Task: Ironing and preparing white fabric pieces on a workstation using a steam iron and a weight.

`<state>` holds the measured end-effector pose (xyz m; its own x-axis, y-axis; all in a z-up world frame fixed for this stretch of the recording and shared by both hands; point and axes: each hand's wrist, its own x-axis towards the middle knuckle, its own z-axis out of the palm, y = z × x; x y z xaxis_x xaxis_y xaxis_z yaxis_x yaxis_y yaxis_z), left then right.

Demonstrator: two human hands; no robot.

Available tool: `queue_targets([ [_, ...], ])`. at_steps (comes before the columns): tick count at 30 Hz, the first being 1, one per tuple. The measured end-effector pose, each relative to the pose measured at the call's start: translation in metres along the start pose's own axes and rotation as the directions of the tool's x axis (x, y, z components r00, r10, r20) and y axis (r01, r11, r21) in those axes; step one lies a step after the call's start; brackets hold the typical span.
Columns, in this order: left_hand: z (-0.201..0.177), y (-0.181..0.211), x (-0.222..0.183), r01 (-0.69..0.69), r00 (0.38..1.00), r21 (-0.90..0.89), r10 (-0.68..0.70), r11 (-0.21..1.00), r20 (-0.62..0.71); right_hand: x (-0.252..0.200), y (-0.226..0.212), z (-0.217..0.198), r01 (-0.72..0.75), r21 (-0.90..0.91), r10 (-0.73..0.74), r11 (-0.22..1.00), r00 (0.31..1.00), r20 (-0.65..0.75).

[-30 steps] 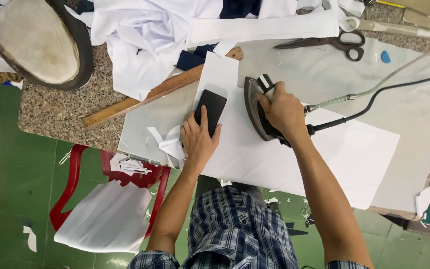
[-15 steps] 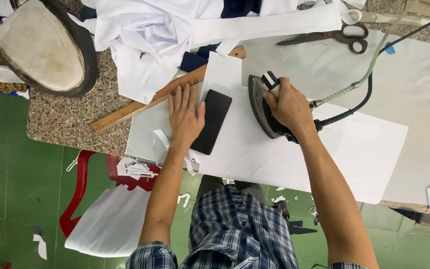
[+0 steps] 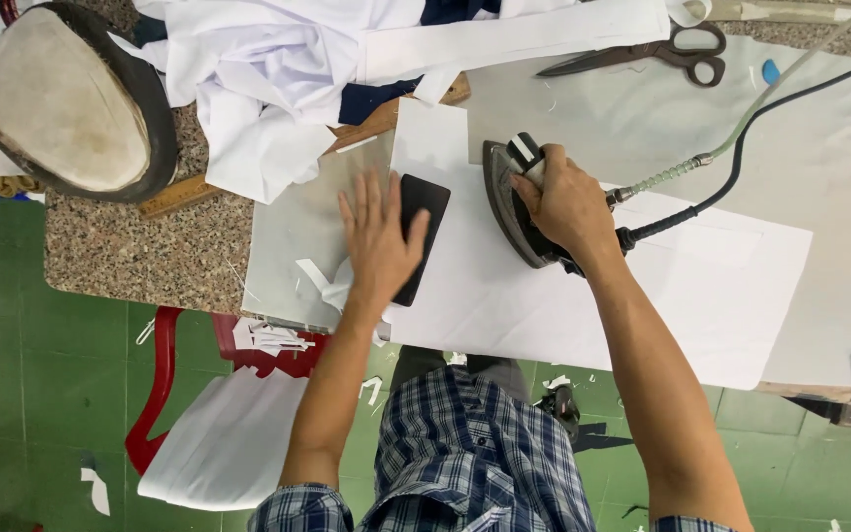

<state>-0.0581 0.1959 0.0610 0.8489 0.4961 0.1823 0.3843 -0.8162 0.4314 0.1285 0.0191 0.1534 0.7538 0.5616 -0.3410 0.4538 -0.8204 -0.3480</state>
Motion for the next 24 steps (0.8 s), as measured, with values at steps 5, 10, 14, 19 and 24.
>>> queue_targets([
  [5, 0.024, 0.028, -0.042, -0.044, 0.999, 0.122, 0.042, 0.992, 0.022, 0.004, 0.004, 0.003, -0.007, 0.0, 0.007, 1.0, 1.0, 0.012],
  [10, 0.023, 0.032, -0.031, -0.069, 0.996, 0.134, 0.076, 0.989, -0.043, 0.004, 0.006, 0.005, 0.0, -0.01, 0.0, 1.0, 1.0, 0.001],
  [14, 0.033, 0.026, -0.012, -0.106, 0.991, 0.07, 0.111, 0.992, -0.073, 0.002, 0.003, 0.002, 0.013, -0.021, -0.014, 1.0, 1.0, -0.015],
  [19, 0.035, 0.029, 0.002, -0.089, 0.982, 0.095, 0.104, 0.991, -0.157, -0.002, -0.002, 0.0, 0.009, -0.013, -0.009, 1.0, 1.0, -0.021],
  [24, 0.027, 0.035, 0.003, 0.009, 0.998, 0.049, -0.006, 0.999, -0.067, -0.001, -0.001, 0.002, 0.002, -0.051, -0.004, 0.999, 0.999, -0.043],
])
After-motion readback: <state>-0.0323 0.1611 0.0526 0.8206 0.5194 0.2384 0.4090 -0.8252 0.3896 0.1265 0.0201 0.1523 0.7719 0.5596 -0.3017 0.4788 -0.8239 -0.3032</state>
